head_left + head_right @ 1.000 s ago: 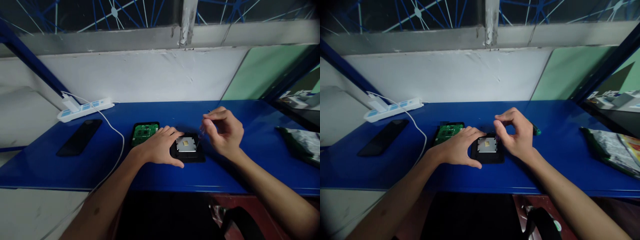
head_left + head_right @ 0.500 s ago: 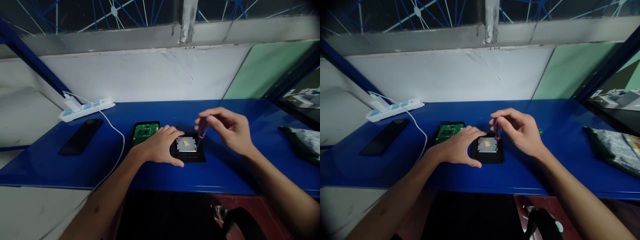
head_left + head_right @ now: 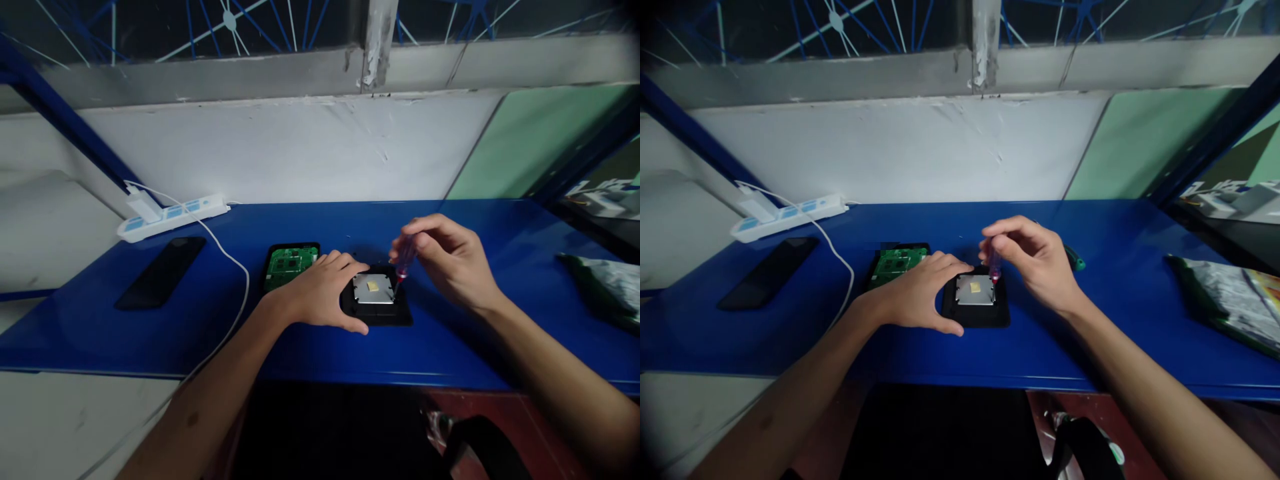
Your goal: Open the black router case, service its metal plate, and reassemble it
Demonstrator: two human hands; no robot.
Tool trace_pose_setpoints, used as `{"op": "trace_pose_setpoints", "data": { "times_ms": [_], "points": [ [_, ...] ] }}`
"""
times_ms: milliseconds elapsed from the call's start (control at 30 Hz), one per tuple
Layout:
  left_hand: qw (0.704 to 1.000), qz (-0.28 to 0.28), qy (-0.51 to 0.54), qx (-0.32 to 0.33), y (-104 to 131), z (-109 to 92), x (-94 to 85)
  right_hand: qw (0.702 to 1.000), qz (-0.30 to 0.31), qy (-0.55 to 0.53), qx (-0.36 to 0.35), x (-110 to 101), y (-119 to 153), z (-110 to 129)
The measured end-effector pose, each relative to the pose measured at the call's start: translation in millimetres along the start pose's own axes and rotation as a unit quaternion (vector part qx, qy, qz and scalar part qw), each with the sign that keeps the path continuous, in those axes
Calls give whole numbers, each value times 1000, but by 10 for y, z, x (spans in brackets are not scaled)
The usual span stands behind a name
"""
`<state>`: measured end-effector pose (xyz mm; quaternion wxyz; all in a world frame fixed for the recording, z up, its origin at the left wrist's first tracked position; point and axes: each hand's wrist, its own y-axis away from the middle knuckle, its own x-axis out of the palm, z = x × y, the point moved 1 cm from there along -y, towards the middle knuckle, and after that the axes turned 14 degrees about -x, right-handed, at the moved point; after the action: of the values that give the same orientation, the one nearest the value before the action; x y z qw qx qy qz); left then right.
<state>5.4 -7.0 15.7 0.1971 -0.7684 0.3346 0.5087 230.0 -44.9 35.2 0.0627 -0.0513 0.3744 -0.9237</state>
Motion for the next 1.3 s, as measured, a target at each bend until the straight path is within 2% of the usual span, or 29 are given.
{"op": "trace_pose_setpoints", "data": {
  "times_ms": [267, 567, 867, 1067, 1300],
  "points": [
    [1000, 1, -3, -1, -5, 19, 9, 1000, 10, -6, -1, 15, 24, -24],
    [1000, 0, -1, 5, -3, 24, 16, 998, -20, -56, 17, 20, -16, -35],
    [1000, -3, -6, 2, -7, -2, 11, 999, -24, -14, 44, 39, 36, -61],
    [1000, 0, -7, 3, -3, 15, 19, 999, -26, -31, 15, 34, 14, -30],
    [1000, 6, -4, -3, 5, 13, 16, 999, -42, 1, 29, 22, 24, -59]
  ]
}}
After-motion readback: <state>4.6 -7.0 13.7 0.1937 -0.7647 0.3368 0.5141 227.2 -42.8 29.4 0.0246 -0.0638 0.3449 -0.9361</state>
